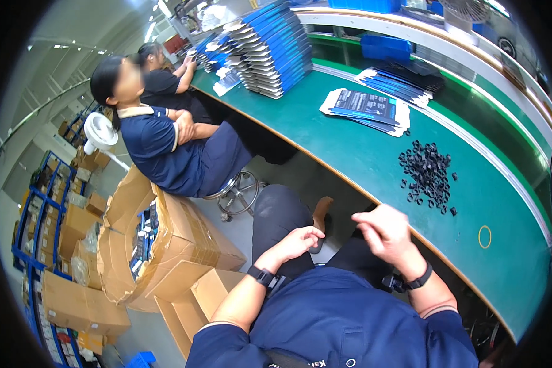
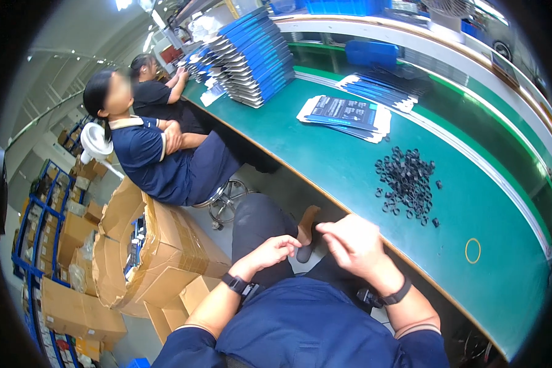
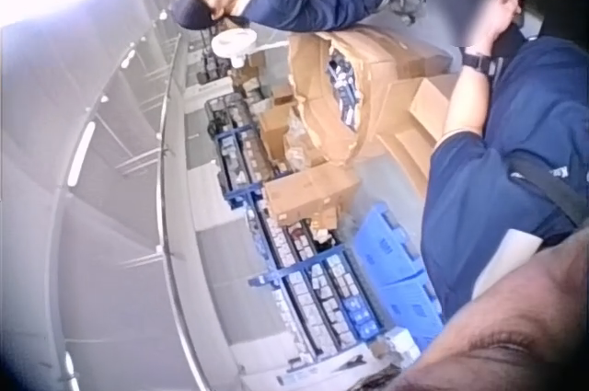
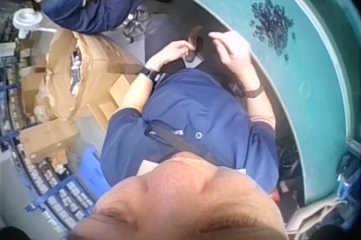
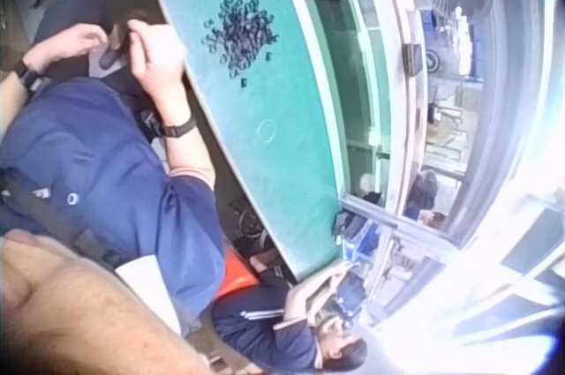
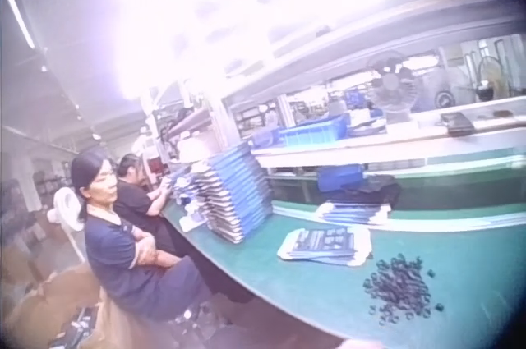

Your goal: Stacking product boxes and then assembling or sorting small plastic components into those boxes at a factory workbench.

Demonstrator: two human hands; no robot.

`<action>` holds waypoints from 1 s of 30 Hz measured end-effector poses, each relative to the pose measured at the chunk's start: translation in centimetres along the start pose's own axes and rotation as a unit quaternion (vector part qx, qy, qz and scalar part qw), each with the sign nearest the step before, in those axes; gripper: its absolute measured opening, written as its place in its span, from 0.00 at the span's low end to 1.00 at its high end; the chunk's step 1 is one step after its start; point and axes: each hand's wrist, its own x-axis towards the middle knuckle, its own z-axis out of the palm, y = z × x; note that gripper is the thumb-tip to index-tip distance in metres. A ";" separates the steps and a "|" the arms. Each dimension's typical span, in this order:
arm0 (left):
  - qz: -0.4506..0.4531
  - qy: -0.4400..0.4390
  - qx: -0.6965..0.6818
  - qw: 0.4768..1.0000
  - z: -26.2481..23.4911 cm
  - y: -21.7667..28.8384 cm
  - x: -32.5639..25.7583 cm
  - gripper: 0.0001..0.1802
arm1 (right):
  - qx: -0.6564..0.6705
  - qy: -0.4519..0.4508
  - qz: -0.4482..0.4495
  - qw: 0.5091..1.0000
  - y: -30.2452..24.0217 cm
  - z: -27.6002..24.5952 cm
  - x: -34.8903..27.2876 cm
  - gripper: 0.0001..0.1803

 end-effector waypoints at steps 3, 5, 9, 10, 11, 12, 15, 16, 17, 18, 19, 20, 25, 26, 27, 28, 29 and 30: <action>0.034 0.004 -0.037 0.999 -1.5 3.1 -3.1 0.14 | -0.006 -0.136 -0.003 0.991 2.9 5.0 -2.9 0.07; 0.041 0.023 -0.068 0.997 -3.2 5.3 -5.3 0.15 | 0.053 -0.111 0.047 0.991 8.9 10.1 -5.9 0.08; 0.024 0.141 -0.142 0.980 -6.5 5.4 -8.4 0.14 | 0.202 -0.136 0.589 0.771 21.2 13.6 -7.9 0.13; 0.035 0.174 -0.163 0.971 -7.5 4.5 -9.0 0.13 | 0.194 -0.145 0.593 0.768 22.8 12.8 -8.4 0.15; 0.034 0.176 -0.178 0.967 -8.2 4.0 -8.8 0.13 | -0.016 -0.060 0.420 0.905 28.3 15.0 -13.0 0.14; 0.033 0.176 -0.195 0.964 -8.9 3.5 -8.3 0.13 | -0.238 0.021 0.214 0.947 33.6 17.2 -17.7 0.14; -0.004 0.217 -0.230 0.949 -9.8 1.1 -8.9 0.10 | -0.192 0.047 0.258 0.946 35.9 16.8 -15.5 0.13; -0.015 0.242 -0.254 0.936 -10.0 0.7 -9.3 0.09 | -0.169 0.059 0.270 0.946 35.8 16.8 -15.3 0.13; -0.017 0.232 -0.242 0.942 -10.3 0.4 -9.0 0.08 | -0.150 0.076 0.280 0.945 35.9 16.7 -15.1 0.13; -0.019 0.227 -0.230 0.946 -10.4 0.1 -9.0 0.08 | -0.128 0.091 0.287 0.945 35.6 16.8 -14.5 0.13; -0.048 0.232 -0.208 0.949 -10.6 -0.3 -9.4 0.08 | -0.106 0.107 0.292 0.944 35.3 16.8 -13.7 0.13; -0.068 0.215 -0.199 0.954 -10.6 -0.5 -9.6 0.09 | -0.087 0.122 0.295 0.944 35.1 16.4 -13.0 0.13; -0.095 0.211 -0.230 0.945 -12.1 -2.4 -10.4 0.09 | 0.007 0.174 0.290 0.941 31.9 14.5 -10.1 0.13; -0.102 0.205 -0.240 0.943 -12.5 -3.2 -10.6 0.09 | 0.024 0.179 0.287 0.941 31.0 14.4 -9.9 0.13; -0.110 0.203 -0.245 0.942 -12.6 -3.6 -10.3 0.09 | 0.041 0.183 0.285 0.940 30.3 14.1 -10.4 0.13; -0.118 0.201 -0.251 0.940 -12.8 -3.9 -9.7 0.09 | 0.058 0.186 0.283 0.939 30.3 13.7 -9.9 0.12; -0.115 0.192 -0.254 0.941 -12.9 -4.0 -9.3 0.09 | 0.077 0.189 0.283 0.937 30.3 13.6 -8.7 0.12; -0.115 0.191 -0.254 0.941 -13.1 -4.1 -8.9 0.09 | 0.096 0.191 0.284 0.935 30.1 13.3 -8.0 0.12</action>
